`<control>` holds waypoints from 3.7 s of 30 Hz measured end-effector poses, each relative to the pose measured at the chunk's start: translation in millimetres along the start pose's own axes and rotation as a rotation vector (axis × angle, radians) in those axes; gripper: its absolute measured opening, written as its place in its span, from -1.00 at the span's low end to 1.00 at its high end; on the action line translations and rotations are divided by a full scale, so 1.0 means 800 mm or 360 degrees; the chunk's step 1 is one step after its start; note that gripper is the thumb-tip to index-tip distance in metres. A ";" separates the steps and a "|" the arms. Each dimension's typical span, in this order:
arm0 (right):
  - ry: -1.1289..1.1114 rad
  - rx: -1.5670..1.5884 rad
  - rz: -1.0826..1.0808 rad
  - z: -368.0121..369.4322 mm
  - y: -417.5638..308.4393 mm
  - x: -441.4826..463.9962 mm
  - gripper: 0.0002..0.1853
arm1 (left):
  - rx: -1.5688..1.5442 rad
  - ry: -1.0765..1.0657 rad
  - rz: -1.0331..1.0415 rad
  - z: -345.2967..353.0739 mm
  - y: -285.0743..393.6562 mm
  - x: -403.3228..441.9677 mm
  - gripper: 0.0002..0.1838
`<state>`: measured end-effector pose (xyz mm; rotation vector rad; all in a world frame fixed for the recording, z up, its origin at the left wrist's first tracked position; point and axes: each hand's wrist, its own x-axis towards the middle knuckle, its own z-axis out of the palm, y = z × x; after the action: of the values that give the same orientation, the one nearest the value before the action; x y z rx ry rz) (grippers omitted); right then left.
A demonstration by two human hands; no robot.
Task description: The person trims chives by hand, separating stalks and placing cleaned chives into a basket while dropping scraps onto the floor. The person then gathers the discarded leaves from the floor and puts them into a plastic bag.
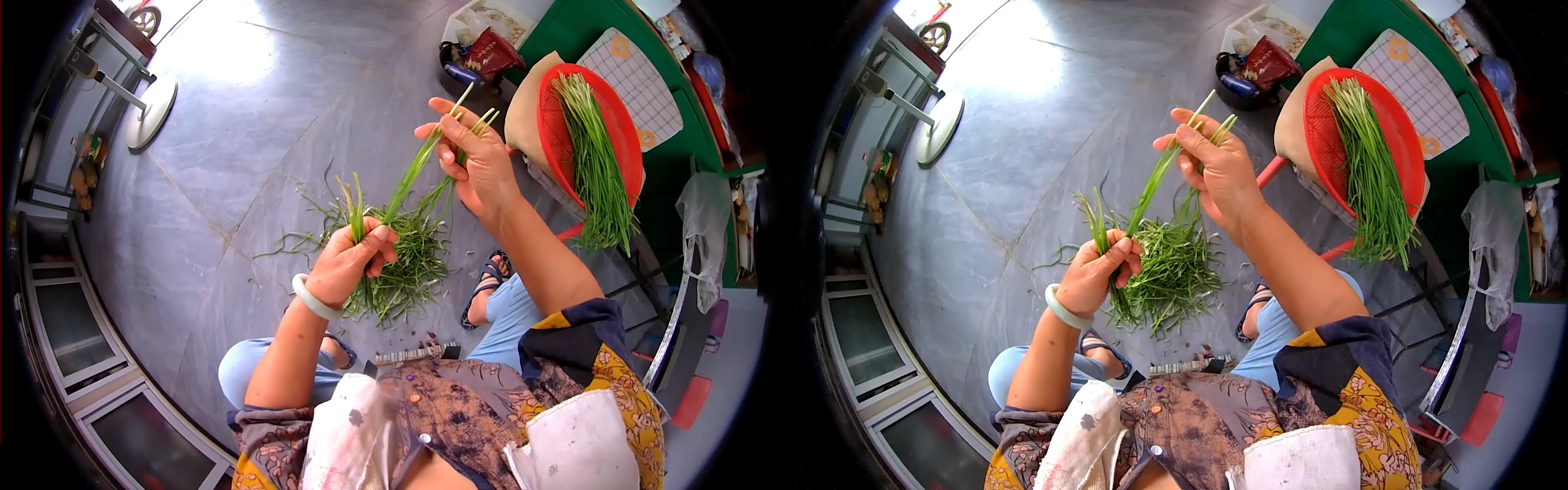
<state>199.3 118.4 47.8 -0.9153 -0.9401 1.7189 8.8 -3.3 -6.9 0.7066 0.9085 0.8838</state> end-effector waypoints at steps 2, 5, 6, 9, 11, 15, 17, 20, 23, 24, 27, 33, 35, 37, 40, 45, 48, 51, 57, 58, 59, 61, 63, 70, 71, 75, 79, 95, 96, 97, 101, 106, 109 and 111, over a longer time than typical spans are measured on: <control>-0.0013 -0.0027 0.0054 -0.001 0.003 0.000 -0.77 | 0.0012 -0.0013 -0.0001 0.000 -0.001 0.000 -0.74; 0.0074 -0.0044 0.0078 0.000 -0.003 0.000 -0.80 | 0.0024 -0.0007 -0.0012 0.001 -0.001 0.000 -0.73; 0.0122 -0.0048 0.0075 0.000 -0.006 0.001 -0.81 | 0.0037 0.0009 -0.0017 -0.001 -0.001 0.000 -0.72; 0.0205 0.0021 -0.0138 -0.021 -0.024 0.014 -0.81 | 0.0111 0.0054 -0.0017 -0.012 -0.001 0.000 -0.72; 0.0300 0.0018 -0.0264 -0.033 -0.039 0.020 -0.80 | 0.0209 0.0100 -0.0013 -0.026 -0.001 0.000 -0.72; 0.0433 0.0016 -0.0441 -0.050 -0.067 0.021 -0.76 | 0.0513 0.0321 -0.0057 -0.071 -0.005 -0.005 -0.75; 0.0463 -0.0006 -0.0473 -0.052 -0.076 0.018 -0.75 | 0.0895 0.0637 0.0077 -0.096 -0.006 -0.008 -0.74; 0.0375 -0.0060 -0.0318 -0.049 -0.072 0.014 -0.75 | 0.0833 0.1014 0.0329 -0.109 -0.009 -0.004 -0.73; 0.0140 -0.0163 -0.0061 -0.033 -0.055 0.004 -0.74 | 0.0492 0.0955 0.0371 -0.078 0.014 -0.003 -0.75; 0.0018 -0.0199 0.0054 -0.024 -0.046 -0.001 -0.74 | 0.0446 0.0868 0.0371 -0.067 0.018 -0.003 -0.75; -0.0222 -0.0201 0.0276 0.002 -0.010 -0.013 -0.74 | 0.0289 0.0657 0.0366 -0.022 0.029 0.002 -0.77; -0.0340 -0.0182 0.0541 0.027 0.036 -0.022 -0.72 | -0.0072 0.0339 0.0276 0.003 0.024 0.012 -0.75; -0.0368 -0.0204 0.0587 0.030 0.043 -0.022 -0.72 | -0.0116 0.0295 0.0279 0.001 0.021 0.011 -0.76; -0.0397 -0.0222 0.0617 0.035 0.047 -0.023 -0.71 | -0.0133 0.0317 0.0276 -0.004 0.019 0.011 -0.83; -0.0434 -0.0240 0.0654 0.040 0.048 -0.023 -0.70 | -0.0091 0.0290 0.0272 -0.011 0.016 0.008 -0.86; -0.0435 -0.0513 0.0523 0.030 0.044 -0.019 -0.64 | -0.0153 0.0287 0.0213 -0.011 0.018 0.005 -0.85; -0.0415 -0.0571 0.0416 0.021 0.048 -0.018 -0.64 | -0.0232 0.0289 0.0174 -0.013 0.017 0.004 -0.85; -0.0387 -0.0368 0.0448 0.022 0.046 -0.020 -0.65 | -0.0273 0.0286 0.0166 -0.014 0.018 0.003 -0.85; -0.0379 -0.0270 0.0532 0.024 0.049 -0.023 -0.72 | -0.0262 0.0191 0.0144 -0.014 0.013 0.006 -0.83; -0.0393 -0.0237 0.0574 0.026 0.047 -0.025 -0.80 | -0.0248 0.0177 0.0110 -0.012 0.014 0.006 -0.82; -0.0373 -0.0228 0.0556 0.024 0.048 -0.025 -0.81 | -0.0234 0.0163 0.0075 -0.009 0.017 0.005 -0.82; -0.0336 -0.0211 0.0521 0.021 0.049 -0.021 -0.82 | -0.0221 0.0122 0.0029 -0.007 0.021 0.003 -0.82; -0.0296 -0.0188 0.0479 0.014 0.042 -0.012 -0.82 | -0.0223 0.0063 0.0006 -0.009 0.024 0.000 -0.82; -0.0232 -0.0124 0.0368 -0.016 0.009 0.011 -0.82 | -0.0139 -0.0047 -0.0149 -0.012 0.020 -0.006 -0.83; -0.0223 -0.0110 0.0359 -0.019 0.007 0.013 -0.82 | -0.0136 -0.0062 -0.0154 -0.012 0.020 -0.007 -0.84; -0.0187 -0.0104 0.0361 -0.024 0.001 0.014 -0.82 | -0.0098 -0.0144 -0.0206 -0.012 0.025 -0.011 -0.84; -0.0179 -0.0109 0.0363 -0.030 0.003 0.017 -0.81 | -0.0071 -0.0228 -0.0255 -0.012 0.025 -0.012 -0.83; -0.0126 -0.0038 0.0404 -0.030 -0.001 0.017 -0.83 | 0.0083 -0.0110 -0.0238 -0.014 0.018 -0.007 -0.74; -0.0131 -0.0044 0.0414 -0.029 -0.001 0.017 -0.83 | 0.0104 -0.0071 -0.0243 -0.013 0.019 -0.006 -0.73; -0.0135 -0.0049 0.0425 -0.029 -0.001 0.016 -0.83 | 0.0125 -0.0032 -0.0249 -0.012 0.019 -0.005 -0.73; -0.0143 -0.0045 0.0426 -0.026 0.000 0.015 -0.84 | 0.0171 0.0002 -0.0251 -0.016 0.018 -0.002 -0.71; -0.0110 -0.0029 0.0410 -0.027 -0.001 0.015 -0.83 | 0.0294 0.0352 -0.0034 -0.019 0.004 0.006 -0.68; -0.0085 0.0010 0.0373 -0.024 -0.001 0.014 -0.81 | 0.0445 0.0592 0.0218 -0.023 -0.005 0.011 -0.68; -0.0052 0.0070 0.0355 -0.025 0.000 0.017 -0.80 | 0.0541 0.0730 0.0445 -0.024 -0.008 0.014 -0.69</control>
<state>213.5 134.7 37.1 -0.9958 -0.8429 1.9400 -2.2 6.6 -25.1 0.9592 1.4134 1.1818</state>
